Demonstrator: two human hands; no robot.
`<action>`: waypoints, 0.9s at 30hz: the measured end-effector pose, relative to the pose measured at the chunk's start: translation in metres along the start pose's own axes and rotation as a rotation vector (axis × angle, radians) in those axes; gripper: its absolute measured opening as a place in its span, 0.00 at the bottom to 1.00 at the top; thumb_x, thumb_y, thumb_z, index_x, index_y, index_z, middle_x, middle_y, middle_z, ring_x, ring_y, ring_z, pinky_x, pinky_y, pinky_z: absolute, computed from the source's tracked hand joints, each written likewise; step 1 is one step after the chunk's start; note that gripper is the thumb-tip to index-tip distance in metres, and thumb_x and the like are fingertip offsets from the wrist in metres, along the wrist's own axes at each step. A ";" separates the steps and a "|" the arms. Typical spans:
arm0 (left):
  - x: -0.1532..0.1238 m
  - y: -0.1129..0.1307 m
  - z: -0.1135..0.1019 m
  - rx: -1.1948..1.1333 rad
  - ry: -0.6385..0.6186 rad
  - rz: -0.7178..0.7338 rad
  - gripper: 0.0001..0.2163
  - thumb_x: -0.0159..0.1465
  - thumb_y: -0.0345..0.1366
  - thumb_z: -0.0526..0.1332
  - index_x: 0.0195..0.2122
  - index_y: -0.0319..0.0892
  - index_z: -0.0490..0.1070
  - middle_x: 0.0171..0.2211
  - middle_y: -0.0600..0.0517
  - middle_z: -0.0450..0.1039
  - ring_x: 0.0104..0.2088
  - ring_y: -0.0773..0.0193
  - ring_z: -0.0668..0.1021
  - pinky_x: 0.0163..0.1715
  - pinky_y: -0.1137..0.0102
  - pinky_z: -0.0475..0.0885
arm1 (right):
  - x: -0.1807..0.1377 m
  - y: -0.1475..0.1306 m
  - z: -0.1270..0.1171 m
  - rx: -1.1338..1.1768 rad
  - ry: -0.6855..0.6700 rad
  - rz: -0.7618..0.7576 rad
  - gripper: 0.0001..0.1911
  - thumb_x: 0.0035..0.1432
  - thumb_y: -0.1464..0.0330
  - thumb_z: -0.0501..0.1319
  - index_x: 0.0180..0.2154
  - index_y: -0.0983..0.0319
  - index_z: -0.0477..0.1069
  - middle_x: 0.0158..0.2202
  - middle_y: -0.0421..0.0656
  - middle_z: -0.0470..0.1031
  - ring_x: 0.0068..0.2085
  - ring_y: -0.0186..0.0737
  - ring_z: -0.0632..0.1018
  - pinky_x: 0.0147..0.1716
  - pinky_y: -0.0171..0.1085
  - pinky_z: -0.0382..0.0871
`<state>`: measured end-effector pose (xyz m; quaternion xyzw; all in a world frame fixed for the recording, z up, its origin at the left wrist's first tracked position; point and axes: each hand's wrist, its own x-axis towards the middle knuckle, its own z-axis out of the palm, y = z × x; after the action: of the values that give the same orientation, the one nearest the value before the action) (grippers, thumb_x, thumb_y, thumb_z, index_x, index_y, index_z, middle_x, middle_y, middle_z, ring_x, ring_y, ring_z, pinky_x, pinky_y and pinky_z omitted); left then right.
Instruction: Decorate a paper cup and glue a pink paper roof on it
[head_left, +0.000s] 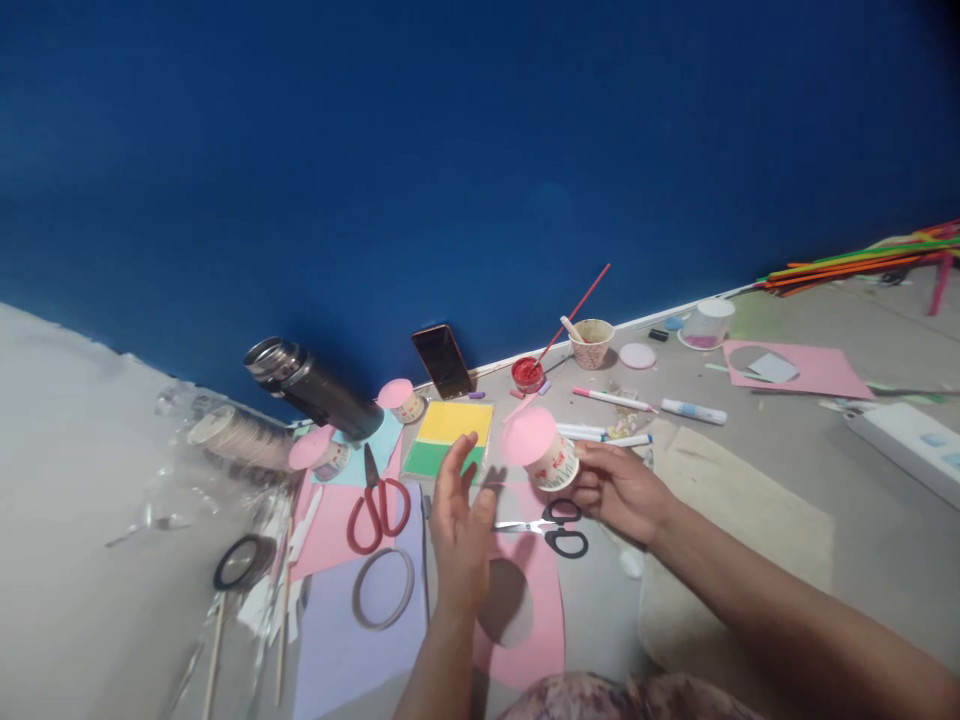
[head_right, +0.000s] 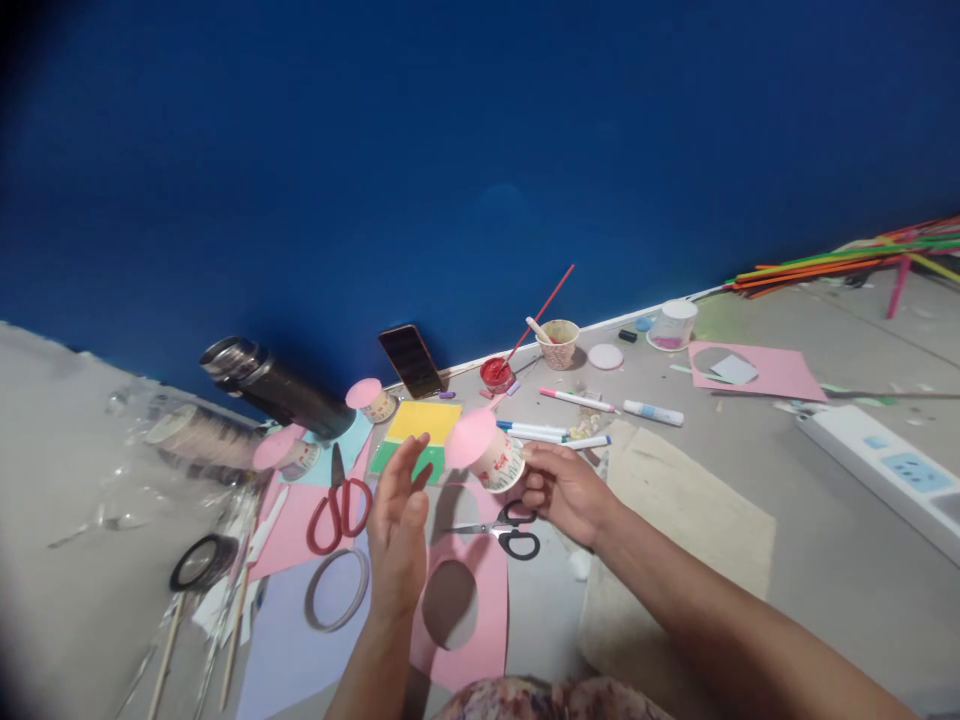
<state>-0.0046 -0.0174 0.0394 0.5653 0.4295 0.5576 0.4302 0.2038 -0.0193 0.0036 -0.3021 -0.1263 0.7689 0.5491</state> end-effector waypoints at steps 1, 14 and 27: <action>0.001 0.000 0.002 -0.079 -0.020 -0.101 0.25 0.67 0.49 0.68 0.64 0.51 0.71 0.69 0.43 0.68 0.70 0.46 0.69 0.67 0.54 0.67 | 0.000 -0.001 0.001 0.020 -0.015 0.016 0.19 0.48 0.65 0.79 0.30 0.63 0.71 0.20 0.31 0.59 0.21 0.25 0.59 0.20 0.27 0.55; 0.008 -0.010 0.004 -0.487 0.048 -0.636 0.14 0.58 0.37 0.76 0.44 0.42 0.80 0.40 0.49 0.79 0.35 0.66 0.81 0.33 0.74 0.75 | 0.002 -0.002 -0.001 0.226 -0.097 0.057 0.19 0.49 0.73 0.79 0.33 0.64 0.70 0.24 0.32 0.64 0.22 0.23 0.61 0.20 0.23 0.54; -0.006 -0.006 0.030 -0.898 -0.160 -0.818 0.17 0.55 0.35 0.79 0.30 0.37 0.70 0.27 0.56 0.66 0.22 0.78 0.63 0.19 0.81 0.58 | -0.002 0.005 -0.002 0.154 -0.175 0.093 0.20 0.49 0.69 0.81 0.31 0.63 0.70 0.23 0.33 0.64 0.23 0.24 0.59 0.21 0.24 0.56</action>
<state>0.0256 -0.0222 0.0312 0.1580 0.3010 0.4295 0.8366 0.2021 -0.0228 -0.0001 -0.1963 -0.1000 0.8243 0.5214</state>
